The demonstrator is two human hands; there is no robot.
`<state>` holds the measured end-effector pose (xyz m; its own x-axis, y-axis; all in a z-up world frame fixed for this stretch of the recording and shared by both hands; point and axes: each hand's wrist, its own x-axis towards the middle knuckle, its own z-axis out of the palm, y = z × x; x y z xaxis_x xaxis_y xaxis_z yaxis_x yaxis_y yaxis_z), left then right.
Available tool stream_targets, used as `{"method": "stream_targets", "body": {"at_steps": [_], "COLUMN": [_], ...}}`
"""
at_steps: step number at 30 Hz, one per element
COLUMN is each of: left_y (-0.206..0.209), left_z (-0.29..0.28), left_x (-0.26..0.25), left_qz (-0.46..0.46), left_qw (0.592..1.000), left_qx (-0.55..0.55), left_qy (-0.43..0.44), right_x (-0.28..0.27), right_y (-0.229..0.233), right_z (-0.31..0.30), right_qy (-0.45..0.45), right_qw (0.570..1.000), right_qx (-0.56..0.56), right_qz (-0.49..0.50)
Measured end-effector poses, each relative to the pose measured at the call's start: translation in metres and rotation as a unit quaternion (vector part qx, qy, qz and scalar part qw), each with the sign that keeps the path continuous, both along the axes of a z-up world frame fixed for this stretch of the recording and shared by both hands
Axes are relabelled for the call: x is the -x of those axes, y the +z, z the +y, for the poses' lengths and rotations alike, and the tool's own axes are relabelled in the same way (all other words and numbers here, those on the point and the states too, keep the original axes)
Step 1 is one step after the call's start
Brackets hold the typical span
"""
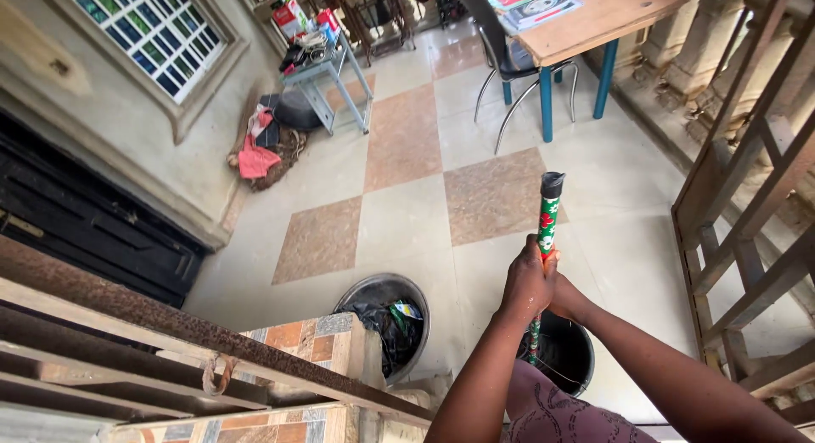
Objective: The person carries a bucket of water and a mop into a building, wrings the mop head by hand, and then mops the tiled floor around a shoe rack and furniture.
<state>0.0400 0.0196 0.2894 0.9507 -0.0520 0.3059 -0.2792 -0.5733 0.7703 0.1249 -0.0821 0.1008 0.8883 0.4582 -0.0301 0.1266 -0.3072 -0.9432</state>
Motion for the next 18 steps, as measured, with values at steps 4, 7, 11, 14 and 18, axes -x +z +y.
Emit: {"method": "stream_targets", "body": {"at_steps": [4, 7, 11, 14, 18], "left_y": [0.000, 0.001, 0.003, -0.003, -0.006], "left_z": [0.003, 0.007, 0.009, 0.011, 0.013], "left_x": [0.000, 0.009, 0.018, 0.019, 0.018], "left_qz": [0.007, 0.013, 0.014, -0.002, -0.008], "left_qw": [1.000, 1.000, 1.000, 1.000, 1.000], "left_qx": [-0.020, -0.018, -0.002, 0.001, 0.001], "left_qy": [0.000, -0.002, -0.003, -0.011, -0.003], "right_x": [-0.003, -0.013, 0.010, 0.014, 0.016], "right_y": [-0.006, -0.050, -0.007, -0.004, 0.004], "right_z": [0.007, 0.015, 0.014, 0.010, 0.011], "right_qy": [-0.017, -0.011, -0.023, -0.005, 0.003], "right_qw": [0.999, 0.977, 0.923, 0.999, 0.998], "right_qx": [-0.036, -0.176, -0.287, -0.026, -0.009], "right_qz": [0.026, 0.123, 0.257, 0.039, 0.055]}}
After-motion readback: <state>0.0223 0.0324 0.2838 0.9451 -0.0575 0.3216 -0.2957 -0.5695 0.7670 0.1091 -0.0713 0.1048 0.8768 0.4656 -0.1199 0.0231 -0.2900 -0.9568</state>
